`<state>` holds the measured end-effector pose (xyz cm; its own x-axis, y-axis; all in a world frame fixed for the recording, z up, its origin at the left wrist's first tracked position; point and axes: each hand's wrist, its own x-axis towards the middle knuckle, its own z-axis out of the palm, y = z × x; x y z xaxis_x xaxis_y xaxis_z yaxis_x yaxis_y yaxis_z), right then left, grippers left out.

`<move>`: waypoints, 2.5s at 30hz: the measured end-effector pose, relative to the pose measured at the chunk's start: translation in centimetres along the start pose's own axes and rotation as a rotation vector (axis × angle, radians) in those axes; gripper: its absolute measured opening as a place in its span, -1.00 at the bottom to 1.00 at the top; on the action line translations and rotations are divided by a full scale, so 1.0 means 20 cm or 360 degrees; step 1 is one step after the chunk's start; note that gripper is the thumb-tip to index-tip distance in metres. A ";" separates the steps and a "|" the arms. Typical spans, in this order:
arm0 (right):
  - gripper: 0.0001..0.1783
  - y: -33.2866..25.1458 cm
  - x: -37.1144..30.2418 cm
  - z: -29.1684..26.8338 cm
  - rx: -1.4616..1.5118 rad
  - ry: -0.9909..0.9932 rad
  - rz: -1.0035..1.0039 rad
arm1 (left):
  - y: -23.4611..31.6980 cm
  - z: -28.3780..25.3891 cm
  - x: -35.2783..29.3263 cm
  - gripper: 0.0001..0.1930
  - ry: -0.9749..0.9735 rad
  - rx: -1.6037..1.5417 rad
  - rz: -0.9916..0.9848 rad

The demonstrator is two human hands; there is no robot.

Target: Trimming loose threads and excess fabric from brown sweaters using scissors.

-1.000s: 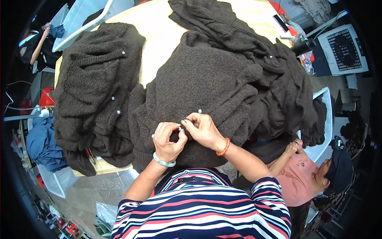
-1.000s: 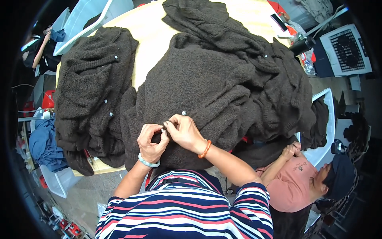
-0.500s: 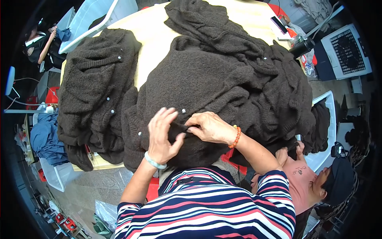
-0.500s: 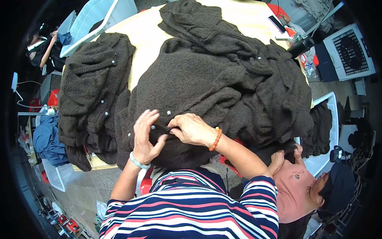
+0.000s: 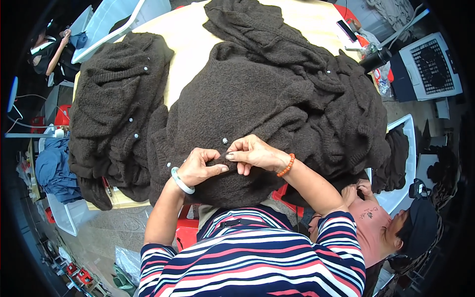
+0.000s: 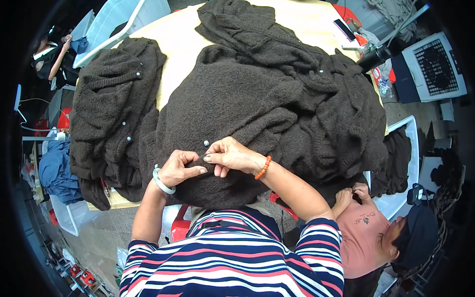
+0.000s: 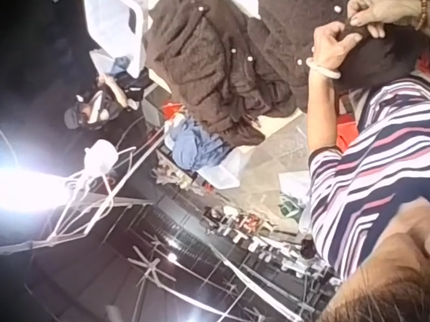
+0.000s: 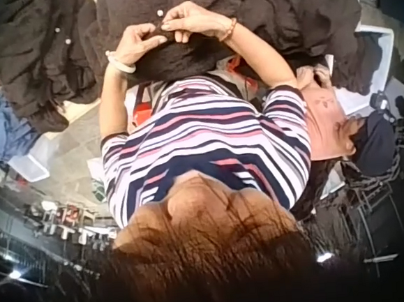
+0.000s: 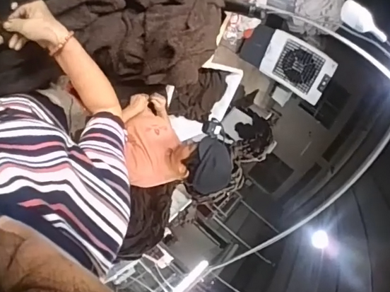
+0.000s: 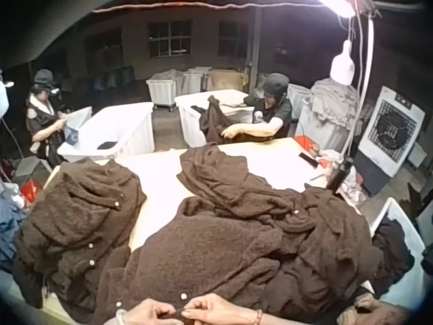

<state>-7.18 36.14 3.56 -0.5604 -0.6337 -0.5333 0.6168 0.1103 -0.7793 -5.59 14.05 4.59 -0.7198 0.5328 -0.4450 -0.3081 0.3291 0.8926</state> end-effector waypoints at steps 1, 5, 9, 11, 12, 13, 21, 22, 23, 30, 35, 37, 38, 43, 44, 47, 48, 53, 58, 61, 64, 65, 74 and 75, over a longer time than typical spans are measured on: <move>-0.75 0.01 0.01 0.00 0.0158 0.0012 -0.0001 | 0.00 -0.01 0.00 -0.85 -0.0010 -0.0053 -0.0020; -0.71 0.01 0.00 0.00 0.0170 -0.0007 -0.0031 | 0.01 0.00 0.01 -0.85 -0.0011 -0.0173 -0.0068; -0.76 0.00 -0.03 0.01 -0.0180 -0.0052 -0.0193 | -0.04 -0.01 0.01 -0.88 0.0022 -0.0070 0.0004; -0.82 -0.01 -0.04 0.02 -0.0635 0.0043 -0.0459 | -0.04 0.01 0.01 -0.86 0.0042 -0.0009 0.0008; -0.82 -0.02 -0.05 0.03 -0.0631 0.0046 -0.0459 | -0.03 0.02 0.01 -0.84 0.0069 0.0051 0.0014; -0.83 -0.02 -0.05 0.05 -0.0755 0.0139 -0.0610 | -0.01 0.02 0.01 -0.83 0.0093 0.0155 0.0065; -0.87 0.04 -0.05 0.09 -0.1177 0.0329 -0.0824 | -0.05 0.03 0.03 -0.86 0.0108 0.0437 0.0168; -0.87 0.06 -0.05 0.09 -0.1178 0.0334 -0.0826 | -0.06 0.03 0.03 -0.87 0.0102 0.0340 0.0201; -0.87 0.07 -0.04 0.10 -0.1280 0.0445 -0.0917 | -0.06 0.03 0.04 -0.87 0.0094 0.0243 0.0234; -0.86 0.06 -0.05 0.14 -0.1168 0.0573 -0.0886 | -0.04 0.03 0.22 -0.83 0.0600 0.0711 0.0330; -0.86 0.08 -0.05 0.13 -0.1178 0.0558 -0.0909 | -0.04 0.08 0.26 -0.84 0.0570 0.1197 0.0253; -0.87 0.10 -0.05 0.12 -0.1192 0.0569 -0.0934 | -0.05 0.09 0.27 -0.87 0.0585 0.1344 0.0206; -0.87 0.11 -0.05 0.12 -0.1200 0.0562 -0.0958 | -0.05 0.08 0.27 -0.87 0.0577 0.1348 0.0220; -0.84 0.10 -0.06 0.12 -0.1264 0.0585 -0.0911 | 0.02 0.05 0.27 -0.85 0.0397 0.1138 0.0118; -0.84 0.10 -0.06 0.12 -0.1262 0.0591 -0.0912 | 0.02 0.04 0.26 -0.83 0.0358 0.1059 0.0078; -0.83 0.11 -0.03 0.12 -0.1283 0.0594 -0.0975 | -0.03 0.01 0.30 -0.78 0.0310 0.1123 0.0184; -0.83 0.11 -0.03 0.11 -0.1274 0.0596 -0.0962 | -0.02 0.00 0.31 -0.78 0.0211 0.1138 0.0083; -0.81 0.10 -0.03 0.11 -0.1243 0.0550 -0.1005 | -0.01 -0.01 0.32 -0.75 0.0190 0.1175 0.0031; -0.85 0.08 -0.05 0.11 -0.1279 0.0578 -0.0977 | -0.05 0.06 0.34 -0.78 0.0257 0.1242 0.0021; -0.86 0.07 -0.05 0.14 -0.1284 0.0577 -0.1046 | -0.11 0.02 0.32 -0.76 0.0222 0.1080 0.0093; -0.84 0.09 -0.03 0.15 -0.1327 0.0577 -0.1068 | -0.22 0.03 0.33 -0.74 0.0307 0.0994 0.0162; -0.84 0.10 -0.03 0.16 -0.1322 0.0579 -0.1054 | -0.22 0.04 0.33 -0.73 0.0303 0.1045 0.0091; -0.85 0.09 -0.08 0.17 -0.1388 0.0597 -0.0959 | -0.11 0.10 0.33 -0.73 0.0222 0.1219 -0.0050; -0.85 0.10 -0.08 0.17 -0.1401 0.0612 -0.0977 | -0.12 0.10 0.34 -0.74 0.0228 0.1211 -0.0056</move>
<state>-3.22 34.72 4.03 -0.8596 -0.5062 0.0702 -0.3368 0.4578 -0.8228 -8.42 18.51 -0.63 -0.8069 0.4233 -0.4121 0.1425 0.8164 0.5596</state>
